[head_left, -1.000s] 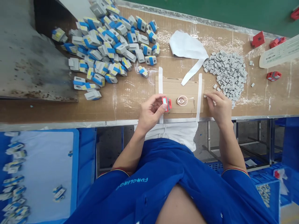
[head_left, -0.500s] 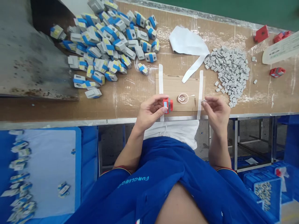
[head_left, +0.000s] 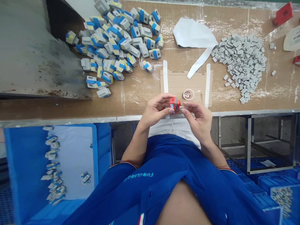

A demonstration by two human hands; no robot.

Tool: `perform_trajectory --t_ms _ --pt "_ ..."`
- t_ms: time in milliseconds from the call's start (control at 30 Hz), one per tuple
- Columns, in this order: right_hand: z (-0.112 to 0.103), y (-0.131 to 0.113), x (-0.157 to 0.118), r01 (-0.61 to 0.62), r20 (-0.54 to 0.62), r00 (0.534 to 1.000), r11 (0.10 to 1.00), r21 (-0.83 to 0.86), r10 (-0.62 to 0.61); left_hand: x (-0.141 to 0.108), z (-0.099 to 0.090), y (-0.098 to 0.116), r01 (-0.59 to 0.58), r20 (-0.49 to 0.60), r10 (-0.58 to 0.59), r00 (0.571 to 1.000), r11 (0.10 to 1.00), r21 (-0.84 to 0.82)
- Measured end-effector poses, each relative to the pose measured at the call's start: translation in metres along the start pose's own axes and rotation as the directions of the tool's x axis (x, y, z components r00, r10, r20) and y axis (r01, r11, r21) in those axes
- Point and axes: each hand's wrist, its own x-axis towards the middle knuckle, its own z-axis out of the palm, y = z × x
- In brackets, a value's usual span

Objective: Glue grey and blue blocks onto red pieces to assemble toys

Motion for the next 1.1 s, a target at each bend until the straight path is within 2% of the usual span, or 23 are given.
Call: perform_trajectory --t_ms 100,533,767,900,1100 --pt "0.006 -0.002 0.001 0.018 -0.02 1.0 0.999 -0.034 -0.019 0.0 -0.002 -0.001 0.014 0.004 -0.014 1.0 1.0 -0.002" --pt "0.007 0.001 0.01 0.008 0.052 0.999 0.993 -0.117 -0.002 0.0 0.0 -0.004 0.009 -0.062 -0.007 0.998 0.999 0.035" --pt "0.018 0.002 0.006 0.002 -0.029 1.0 0.982 -0.186 -0.008 0.0 0.001 -0.005 0.015 -0.102 -0.009 0.995 0.998 0.057" --pt "0.023 0.001 0.004 0.037 -0.028 0.999 0.973 -0.227 -0.044 -0.001 0.001 -0.006 0.011 -0.091 -0.008 0.996 0.999 0.038" --pt "0.027 -0.001 0.003 0.014 -0.075 0.997 0.97 -0.243 -0.033 0.0 0.0 -0.005 0.009 -0.103 -0.002 0.995 0.998 0.064"
